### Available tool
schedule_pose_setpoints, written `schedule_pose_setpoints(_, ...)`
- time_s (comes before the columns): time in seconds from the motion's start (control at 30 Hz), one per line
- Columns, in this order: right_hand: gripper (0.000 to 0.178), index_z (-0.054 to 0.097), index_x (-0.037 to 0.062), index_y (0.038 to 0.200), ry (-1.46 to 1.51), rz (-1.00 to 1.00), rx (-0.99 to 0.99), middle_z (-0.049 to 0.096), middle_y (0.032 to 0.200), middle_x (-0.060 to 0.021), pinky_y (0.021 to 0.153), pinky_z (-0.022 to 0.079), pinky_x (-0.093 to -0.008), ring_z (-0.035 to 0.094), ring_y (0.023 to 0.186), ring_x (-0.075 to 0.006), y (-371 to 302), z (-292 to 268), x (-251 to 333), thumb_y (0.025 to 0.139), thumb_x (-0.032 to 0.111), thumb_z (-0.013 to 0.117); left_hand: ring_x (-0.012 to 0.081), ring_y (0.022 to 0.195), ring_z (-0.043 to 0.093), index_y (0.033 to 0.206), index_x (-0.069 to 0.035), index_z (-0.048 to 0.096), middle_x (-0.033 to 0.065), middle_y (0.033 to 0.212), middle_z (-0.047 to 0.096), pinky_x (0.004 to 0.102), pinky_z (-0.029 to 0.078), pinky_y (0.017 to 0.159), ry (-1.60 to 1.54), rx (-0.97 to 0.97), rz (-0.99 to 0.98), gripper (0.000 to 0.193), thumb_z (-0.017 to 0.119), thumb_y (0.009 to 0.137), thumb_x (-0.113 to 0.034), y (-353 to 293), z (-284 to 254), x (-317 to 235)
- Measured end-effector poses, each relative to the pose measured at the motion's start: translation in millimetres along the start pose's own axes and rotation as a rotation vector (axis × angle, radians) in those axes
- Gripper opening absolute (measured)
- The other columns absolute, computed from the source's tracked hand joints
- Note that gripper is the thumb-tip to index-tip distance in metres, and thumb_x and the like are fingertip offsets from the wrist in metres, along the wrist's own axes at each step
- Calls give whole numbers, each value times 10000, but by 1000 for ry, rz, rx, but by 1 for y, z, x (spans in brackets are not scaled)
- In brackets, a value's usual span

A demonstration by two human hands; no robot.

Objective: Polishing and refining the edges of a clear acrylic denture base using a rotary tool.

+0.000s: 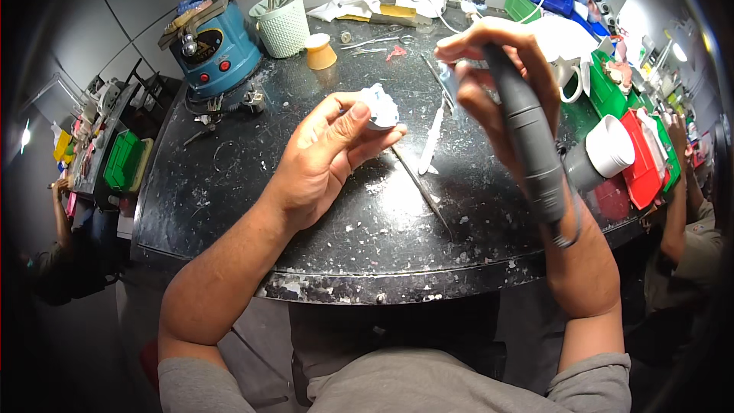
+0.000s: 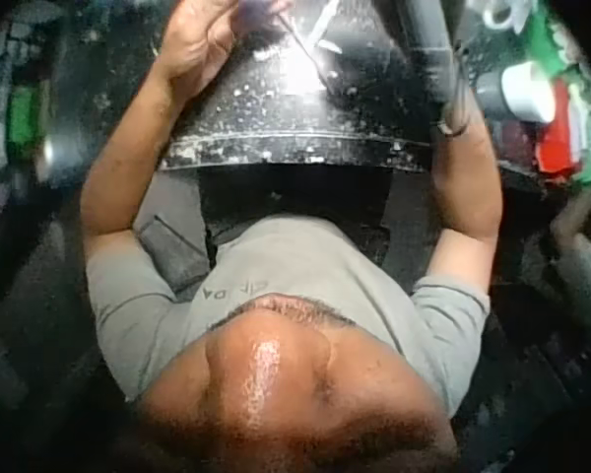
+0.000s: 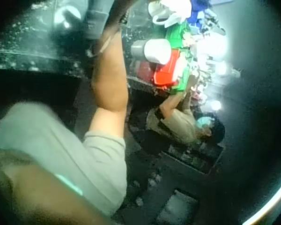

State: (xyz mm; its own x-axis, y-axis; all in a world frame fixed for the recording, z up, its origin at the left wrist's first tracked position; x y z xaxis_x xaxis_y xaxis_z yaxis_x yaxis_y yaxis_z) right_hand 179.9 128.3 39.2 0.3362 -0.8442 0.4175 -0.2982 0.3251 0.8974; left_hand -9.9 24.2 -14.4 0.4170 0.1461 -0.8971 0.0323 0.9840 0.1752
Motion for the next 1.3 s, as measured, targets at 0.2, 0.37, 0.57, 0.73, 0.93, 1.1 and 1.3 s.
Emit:
schedule_pose_setpoints(0.2, 353, 657, 98, 1134, -195, 229, 142, 703, 985, -38, 801, 573, -289, 689, 904, -139, -34, 20, -27, 807, 6, 751, 294, 1250, 565, 1272, 52, 502, 186, 1273, 585, 439, 435, 1140, -156, -120, -50, 365, 463, 1066, -246, 3, 4, 7)
schedule_pose_setpoints(0.37, 252, 675, 94, 1087, -11, 438, -36, 701, 966, -28, 819, 548, -279, 663, 887, -123, -27, 14, -34, 858, 126, 775, 375, 1244, 553, 1352, 119, 430, 281, 1348, 516, 445, 440, 1131, -276, -218, -64, 488, 437, 1040, -257, 8, -8, 3)
schedule_pose_setpoints(0.57, 427, 761, 53, 862, -424, 766, -86, 685, 766, -36, 586, 490, -264, 561, 637, -81, -4, -52, -50, 884, 476, 706, 367, 1128, 611, 1361, 147, 417, 299, 1308, 540, 434, 503, 1034, -335, -118, -113, 579, 375, 1035, -330, 7, -7, 0)
schedule_pose_setpoints(0.73, 548, 755, 6, 866, -975, 1156, 347, 723, 765, -136, 776, 551, -386, 721, 765, -265, -14, -76, -72, 758, 540, 695, 335, 1075, 632, 1344, 138, 438, 285, 1267, 565, 418, 525, 991, -253, -137, -102, 592, 385, 1038, -366, 6, -4, -1)
schedule_pose_setpoints(0.93, 552, 764, 11, 860, -1164, 1185, 512, 735, 850, -176, 815, 546, -416, 720, 844, -318, -12, -77, -69, 767, 551, 692, 316, 1064, 635, 1320, 129, 461, 278, 1236, 581, 408, 521, 989, -264, -102, -102, 613, 392, 1032, -408, 8, -4, -4)
schedule_pose_setpoints(1.1, 372, 669, 57, 1032, -940, 805, 502, 648, 813, -85, 733, 522, -386, 632, 760, -240, 0, -54, -42, 758, 297, 745, 299, 1041, 643, 1311, 120, 479, 271, 1218, 596, 398, 524, 978, -286, -178, -94, 606, 394, 1027, -409, 5, -6, -3)
schedule_pose_setpoints(1.3, 299, 697, 70, 1024, -427, 714, 912, 592, 909, -4, 818, 469, -289, 525, 832, -151, -10, -38, -33, 729, 86, 745, 299, 1029, 650, 1255, 88, 509, 261, 1175, 615, 410, 522, 967, -239, -199, -62, 558, 415, 1016, -407, 5, -5, -3)
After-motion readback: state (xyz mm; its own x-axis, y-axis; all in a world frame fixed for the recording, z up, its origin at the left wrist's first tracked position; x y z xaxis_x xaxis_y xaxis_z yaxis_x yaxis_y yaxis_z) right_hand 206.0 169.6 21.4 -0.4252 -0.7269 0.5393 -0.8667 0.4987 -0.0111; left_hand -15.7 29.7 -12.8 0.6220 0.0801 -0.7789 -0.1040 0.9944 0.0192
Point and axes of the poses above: each hand's wrist, its own y-axis towards the middle knuckle, its own z-axis out of the palm, x = y × z, the point moved 2 cm from there along y, towards the middle knuckle
